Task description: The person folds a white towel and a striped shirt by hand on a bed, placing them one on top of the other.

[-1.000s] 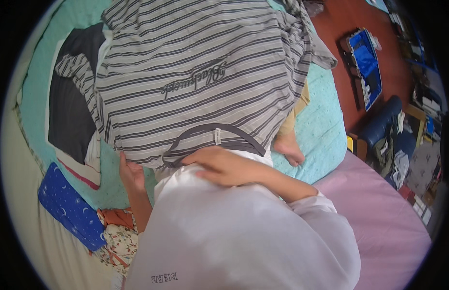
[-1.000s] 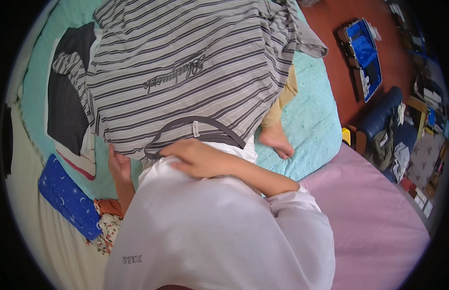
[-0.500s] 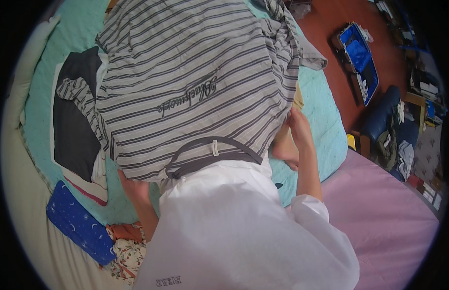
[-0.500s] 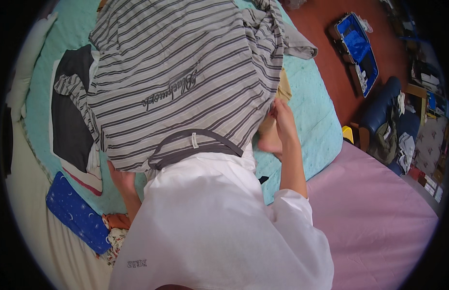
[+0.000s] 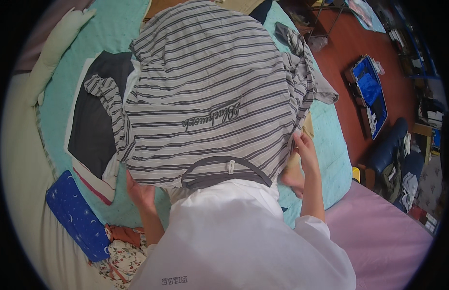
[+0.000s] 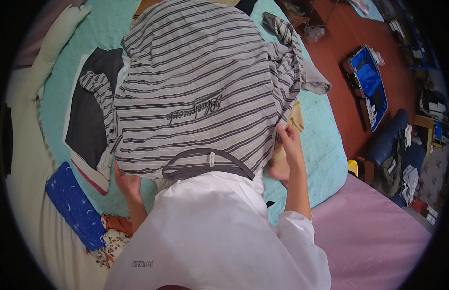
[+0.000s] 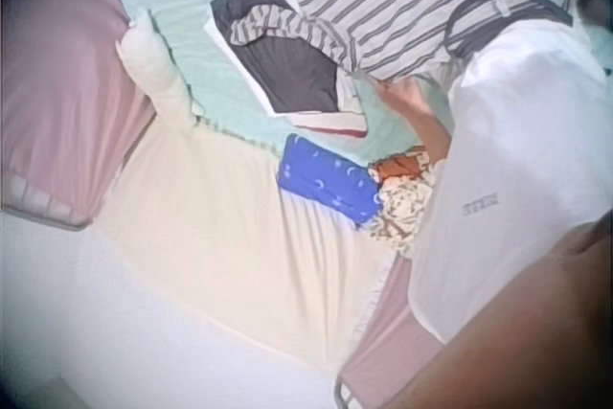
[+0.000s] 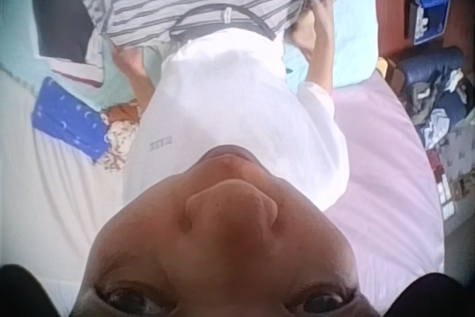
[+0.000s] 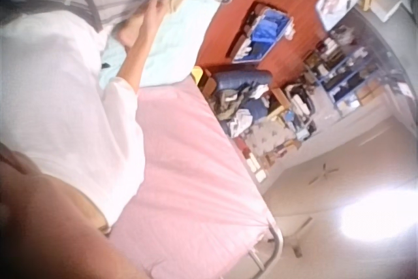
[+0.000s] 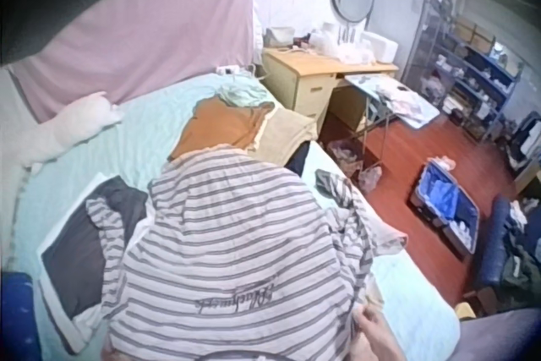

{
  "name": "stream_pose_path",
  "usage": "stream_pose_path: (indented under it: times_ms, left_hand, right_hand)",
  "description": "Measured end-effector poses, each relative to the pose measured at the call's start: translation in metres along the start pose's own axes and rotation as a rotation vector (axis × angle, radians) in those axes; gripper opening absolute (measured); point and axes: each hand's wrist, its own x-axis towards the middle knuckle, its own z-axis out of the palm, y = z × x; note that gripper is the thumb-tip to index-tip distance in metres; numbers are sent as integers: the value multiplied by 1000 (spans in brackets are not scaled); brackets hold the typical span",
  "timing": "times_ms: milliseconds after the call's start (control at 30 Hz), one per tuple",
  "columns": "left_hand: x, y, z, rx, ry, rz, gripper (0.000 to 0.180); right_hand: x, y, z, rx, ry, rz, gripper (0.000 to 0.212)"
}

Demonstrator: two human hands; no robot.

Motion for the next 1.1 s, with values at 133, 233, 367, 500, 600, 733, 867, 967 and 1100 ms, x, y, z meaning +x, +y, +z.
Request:
stream_pose_path:
  times_ms: [133,233,367,500,600,733,867,967,1100]
  left_hand:
    - [2,6,-1,18,-109,-4,46]
    - [6,12,-10,24,-189,-61,47]
    - [1,14,-24,118,11,34,43]
    - [16,33,-78,9,-384,-159,39]
    - [19,30,-91,161,-388,-145,31]
    - [10,16,-69,-46,-229,-163,42]
    - [10,10,-57,130,-241,14,54]
    - [11,8,-45,26,-250,-18,52]
    - [10,4,-34,-97,-281,-61,47]
  right_hand:
    - [2,-2,0,18,76,82,24]
    - [1,7,-3,-170,297,-112,33]
    - [9,19,6,-464,529,-401,38]
    - [9,21,4,-468,448,-168,28]
    - [12,29,-6,-368,405,-69,24]
    - [-2,13,-21,149,288,72,22]
    - [-9,11,-37,725,18,76,23]
    - [-19,4,-35,756,10,-3,26]
    - [-16,4,-31,721,3,164,24]
